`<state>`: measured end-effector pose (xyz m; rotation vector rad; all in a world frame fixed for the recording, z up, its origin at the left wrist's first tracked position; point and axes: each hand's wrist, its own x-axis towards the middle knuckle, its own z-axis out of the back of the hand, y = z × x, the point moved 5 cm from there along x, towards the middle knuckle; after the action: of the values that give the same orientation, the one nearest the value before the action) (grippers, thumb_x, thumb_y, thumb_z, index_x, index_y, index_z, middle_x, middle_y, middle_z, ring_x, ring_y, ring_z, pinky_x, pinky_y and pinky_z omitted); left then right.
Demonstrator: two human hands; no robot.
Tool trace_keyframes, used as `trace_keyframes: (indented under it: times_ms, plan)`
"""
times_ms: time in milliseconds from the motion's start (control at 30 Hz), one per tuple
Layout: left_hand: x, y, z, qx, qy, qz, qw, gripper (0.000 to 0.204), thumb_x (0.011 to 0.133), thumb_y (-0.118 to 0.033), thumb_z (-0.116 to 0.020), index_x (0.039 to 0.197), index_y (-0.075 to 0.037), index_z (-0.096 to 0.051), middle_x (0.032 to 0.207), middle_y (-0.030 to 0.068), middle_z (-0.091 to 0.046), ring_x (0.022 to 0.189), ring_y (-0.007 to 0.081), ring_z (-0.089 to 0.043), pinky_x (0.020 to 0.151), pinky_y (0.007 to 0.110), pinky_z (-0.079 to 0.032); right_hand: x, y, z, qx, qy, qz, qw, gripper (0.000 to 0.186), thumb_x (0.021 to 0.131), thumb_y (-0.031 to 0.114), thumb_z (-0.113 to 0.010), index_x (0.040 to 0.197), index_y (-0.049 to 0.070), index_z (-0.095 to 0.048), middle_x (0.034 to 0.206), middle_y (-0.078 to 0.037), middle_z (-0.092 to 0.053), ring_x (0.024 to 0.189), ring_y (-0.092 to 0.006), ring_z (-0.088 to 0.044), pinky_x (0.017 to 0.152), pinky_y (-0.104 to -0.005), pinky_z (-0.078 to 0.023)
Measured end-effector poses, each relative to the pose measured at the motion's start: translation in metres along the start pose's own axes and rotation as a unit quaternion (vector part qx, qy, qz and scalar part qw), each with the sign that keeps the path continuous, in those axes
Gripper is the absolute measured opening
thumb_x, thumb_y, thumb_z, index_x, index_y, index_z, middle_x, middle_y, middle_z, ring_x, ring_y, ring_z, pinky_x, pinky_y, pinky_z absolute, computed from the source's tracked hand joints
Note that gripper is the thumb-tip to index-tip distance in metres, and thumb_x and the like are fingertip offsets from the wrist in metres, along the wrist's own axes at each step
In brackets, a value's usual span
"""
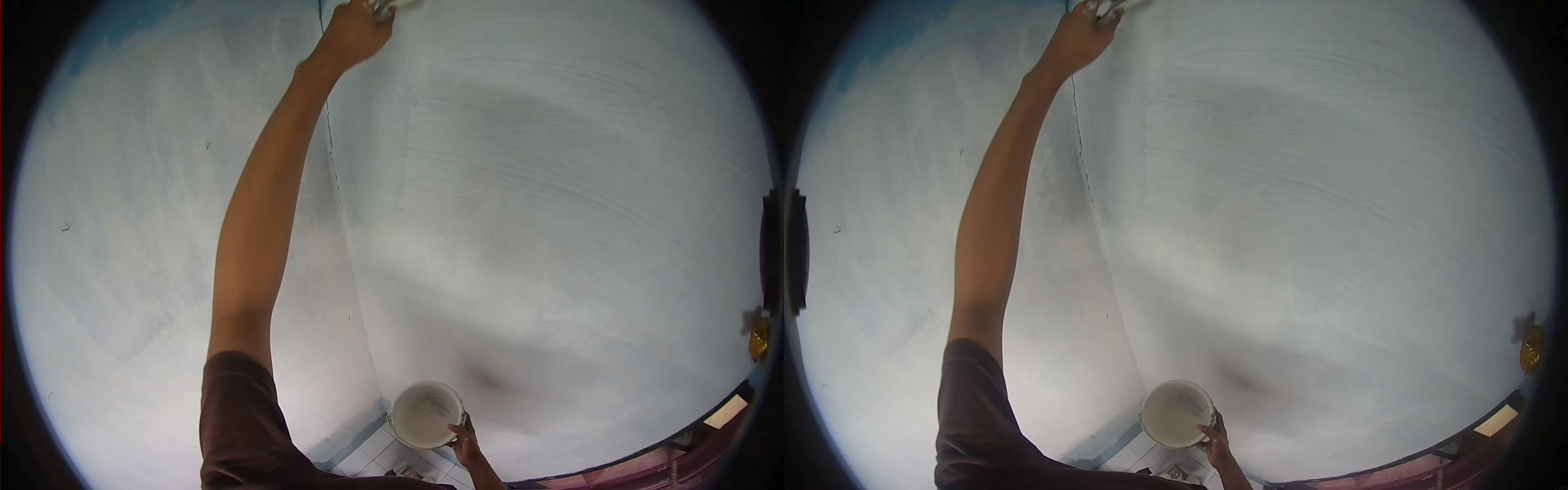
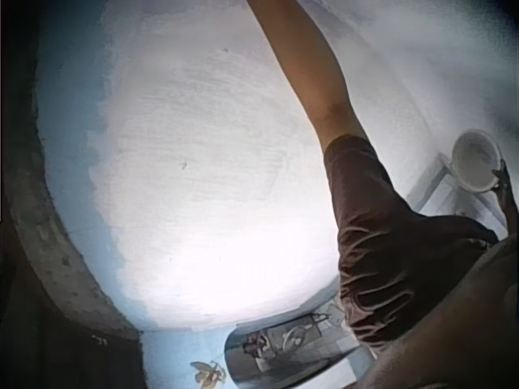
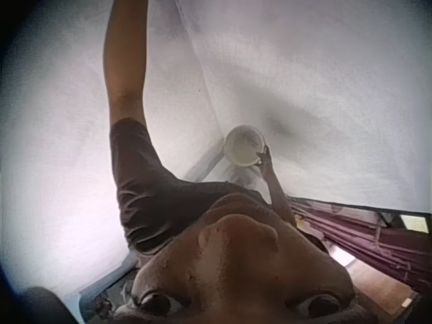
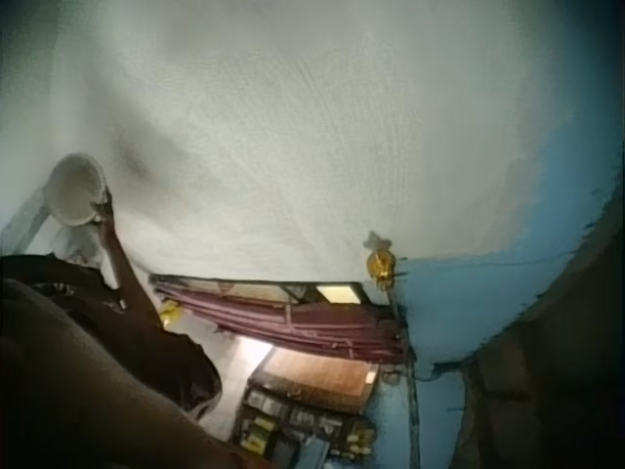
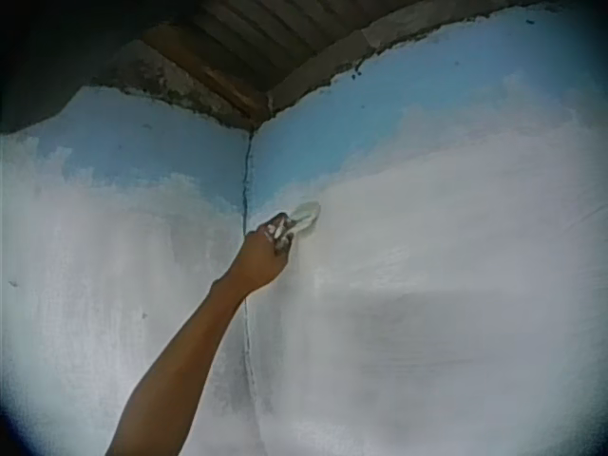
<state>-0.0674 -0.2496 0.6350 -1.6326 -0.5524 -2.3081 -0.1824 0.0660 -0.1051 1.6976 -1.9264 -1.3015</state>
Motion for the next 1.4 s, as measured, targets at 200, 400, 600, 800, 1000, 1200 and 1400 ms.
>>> trace_keyframes:
  times_ms: [200, 400, 600, 800, 1000, 1200, 1400]
  plan:
    - [-0.093, -0.036, -0.02, -0.07, 0.028, 0.121, 0.99, 0.027, 0.098, -0.014, -0.06, 0.123, -0.006, -0.062, 0.084, 0.0255, -0.066, 0.066, 0.0352, -0.064, 0.064, 0.037, -0.052, 0.008, -0.013, 0.011, 0.009, 0.011, 0.009, 1.0, 0.077, 0.081, 0.011, -0.07, 0.149, 0.014, -0.033, 0.137, -0.014, -0.048, 0.129, -0.0301, -0.049, 0.097, -0.0535, -0.051]
    - [-0.176, -0.065, -0.036, -0.137, 0.019, 0.134, 0.981, 0.035, 0.096, -0.003, -0.056, 0.131, 0.002, -0.056, 0.079, 0.0303, -0.064, 0.065, 0.0407, -0.065, 0.062, 0.036, -0.051, 0.005, 0.003, 0.004, -0.02, 0.015, 0.017, 1.0, 0.072, 0.082, 0.012, -0.069, 0.146, 0.015, -0.037, 0.136, -0.012, -0.049, 0.129, -0.0305, -0.049, 0.095, -0.0512, -0.053]
    - [-0.288, -0.103, -0.068, -0.159, 0.132, 0.19, 0.96, 0.031, 0.095, 0.002, -0.056, 0.126, -0.002, -0.054, 0.081, 0.0258, -0.063, 0.067, 0.0405, -0.06, 0.064, 0.03, -0.048, -0.003, 0.002, -0.008, -0.02, 0.035, 0.023, 0.999, 0.069, 0.084, 0.012, -0.066, 0.147, 0.013, -0.036, 0.136, -0.013, -0.05, 0.127, -0.0291, -0.052, 0.093, -0.0473, -0.055]
    - [-0.322, -0.106, -0.046, -0.247, 0.06, 0.317, 0.914, 0.039, 0.101, -0.001, -0.05, 0.131, 0.003, -0.025, 0.065, 0.0116, -0.051, 0.053, 0.0159, -0.046, 0.052, 0.031, -0.041, 0.0, -0.002, -0.009, -0.024, 0.045, 0.035, 0.998, 0.072, 0.084, 0.014, -0.065, 0.149, 0.012, -0.034, 0.136, -0.012, -0.05, 0.126, -0.0285, -0.052, 0.093, -0.0482, -0.055]
    - [-0.294, -0.074, -0.033, -0.431, -0.064, 0.41, 0.801, 0.023, 0.107, -0.021, -0.05, 0.106, 0.002, -0.053, 0.066, 0.0007, -0.05, 0.052, 0.0065, -0.039, 0.046, 0.024, -0.034, -0.009, -0.004, -0.009, -0.034, 0.038, 0.023, 0.998, 0.074, 0.083, 0.014, -0.066, 0.149, 0.013, -0.034, 0.136, -0.011, -0.05, 0.126, -0.0284, -0.052, 0.093, -0.0494, -0.055]
    - [-0.202, -0.039, -0.004, -0.499, -0.184, 0.368, 0.763, 0.027, 0.104, -0.026, -0.056, 0.105, -0.001, -0.049, 0.076, 0.0057, -0.059, 0.052, 0.0071, -0.043, 0.043, 0.025, -0.032, -0.015, -0.004, -0.011, -0.043, 0.019, 0.023, 0.999, 0.076, 0.082, 0.013, -0.067, 0.15, 0.015, -0.035, 0.137, -0.011, -0.05, 0.127, -0.0299, -0.051, 0.092, -0.0503, -0.055]
    - [-0.083, -0.017, 0.043, -0.321, -0.112, 0.257, 0.905, 0.027, 0.105, -0.024, -0.052, 0.103, 0.002, -0.044, 0.087, 0.0171, -0.067, 0.06, 0.0175, -0.062, 0.047, 0.029, -0.047, -0.014, 0.003, -0.009, -0.031, 0.014, 0.017, 0.999, 0.088, 0.077, 0.013, -0.075, 0.154, 0.022, -0.031, 0.143, -0.013, -0.043, 0.133, -0.0349, -0.044, 0.097, -0.0572, -0.05]
